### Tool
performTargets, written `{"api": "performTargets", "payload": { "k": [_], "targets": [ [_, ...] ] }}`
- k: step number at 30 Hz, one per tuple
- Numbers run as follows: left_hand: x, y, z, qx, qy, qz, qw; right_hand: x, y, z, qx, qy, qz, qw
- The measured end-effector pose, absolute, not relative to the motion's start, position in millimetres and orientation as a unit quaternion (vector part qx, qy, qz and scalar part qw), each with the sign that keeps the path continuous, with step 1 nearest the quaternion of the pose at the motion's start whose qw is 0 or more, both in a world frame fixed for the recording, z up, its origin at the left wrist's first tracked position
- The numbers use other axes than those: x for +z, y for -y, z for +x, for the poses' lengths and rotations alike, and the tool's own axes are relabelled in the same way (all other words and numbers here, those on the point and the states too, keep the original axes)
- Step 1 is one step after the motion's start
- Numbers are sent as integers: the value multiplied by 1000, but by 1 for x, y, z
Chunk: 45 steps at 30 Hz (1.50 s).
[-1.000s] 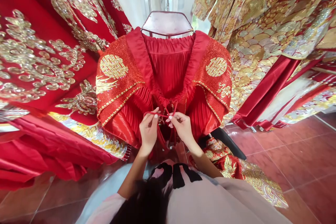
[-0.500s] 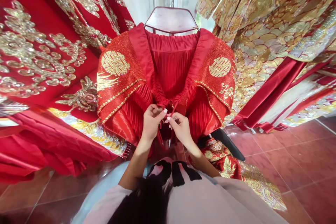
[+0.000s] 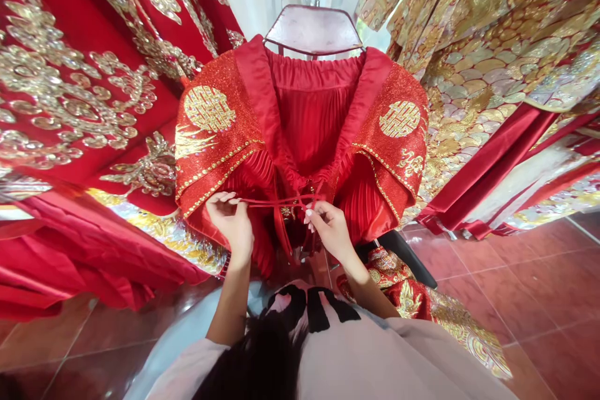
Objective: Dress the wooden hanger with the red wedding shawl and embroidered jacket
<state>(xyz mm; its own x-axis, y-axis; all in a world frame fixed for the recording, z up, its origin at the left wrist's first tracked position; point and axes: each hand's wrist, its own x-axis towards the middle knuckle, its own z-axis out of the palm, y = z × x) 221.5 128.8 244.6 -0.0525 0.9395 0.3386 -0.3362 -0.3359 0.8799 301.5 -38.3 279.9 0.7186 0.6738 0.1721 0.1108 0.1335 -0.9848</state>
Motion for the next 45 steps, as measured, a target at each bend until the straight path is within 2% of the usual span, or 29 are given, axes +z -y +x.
{"api": "performTargets", "payload": {
  "k": [6,11,14,17,22,26,28,32,36,41,43,45],
  "targets": [
    [255,-113,208,597,-259,572,499,284,42,309,144,359,-652,652],
    [289,-64,227,353,-119,705,603,293,40,308,133,420,-656,613],
    [302,-60,235,292,-113,737,599,307,45,317,59,435,-686,581],
    [323,-81,229,349,-129,777,508,331,57,337,-20,424,-710,562],
    [382,-138,198,521,-137,759,365,370,87,398,-23,453,-675,581],
    [402,-170,189,625,-187,706,277,373,95,443,-76,410,-679,605],
    [398,-172,196,619,-219,725,210,368,89,450,-117,418,-709,556],
    [372,-148,234,603,-255,756,19,365,61,433,-235,476,-758,379],
    [335,-128,283,507,-158,847,25,369,27,408,-275,504,-766,290],
    [323,-128,304,436,-161,883,63,373,0,403,-285,467,-814,196],
    [331,-129,297,438,-145,883,88,373,-2,407,-279,462,-819,195],
    [342,-128,289,440,-103,877,163,373,-1,409,-264,473,-806,241]
  ]
}}
